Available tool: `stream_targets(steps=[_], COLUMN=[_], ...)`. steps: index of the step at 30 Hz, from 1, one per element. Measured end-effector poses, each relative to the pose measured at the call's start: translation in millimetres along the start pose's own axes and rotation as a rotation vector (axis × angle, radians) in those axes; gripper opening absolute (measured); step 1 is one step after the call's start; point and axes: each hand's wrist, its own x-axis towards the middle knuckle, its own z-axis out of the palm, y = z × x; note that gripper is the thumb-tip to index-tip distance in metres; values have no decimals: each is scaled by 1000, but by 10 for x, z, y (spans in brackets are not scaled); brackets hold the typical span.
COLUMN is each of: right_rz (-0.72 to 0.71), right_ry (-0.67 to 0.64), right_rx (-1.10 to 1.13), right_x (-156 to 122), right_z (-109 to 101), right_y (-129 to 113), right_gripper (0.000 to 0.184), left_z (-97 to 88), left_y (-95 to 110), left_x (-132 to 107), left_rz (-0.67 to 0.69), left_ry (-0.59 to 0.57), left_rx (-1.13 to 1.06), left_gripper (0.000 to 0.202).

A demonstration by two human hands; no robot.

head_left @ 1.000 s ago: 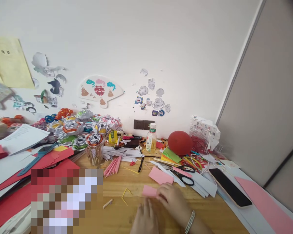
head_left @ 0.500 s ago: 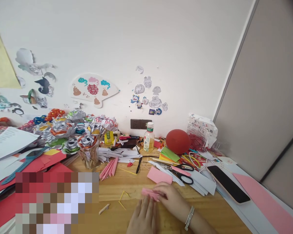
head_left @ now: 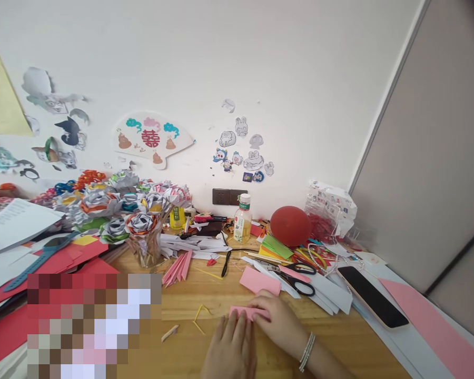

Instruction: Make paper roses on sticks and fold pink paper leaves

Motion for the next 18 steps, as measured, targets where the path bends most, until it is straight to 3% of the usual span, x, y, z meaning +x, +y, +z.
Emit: stream_targets(steps=[4, 9, 18], right_rz=[-2, 13, 19], right_ry=[10, -8, -20], right_rx=[-99, -125, -145], right_x=[-3, 14, 11], right_z=[12, 7, 16], right_y=[-6, -3, -18], right_gripper=[17, 17, 18], left_z=[-89, -114, -89], left_y=[-60, -47, 5], left_x=[27, 43, 31], left_rz=[62, 12, -31], left_ry=[-137, -258, -276], left_rx=[-65, -160, -191], left_gripper=[41, 46, 46])
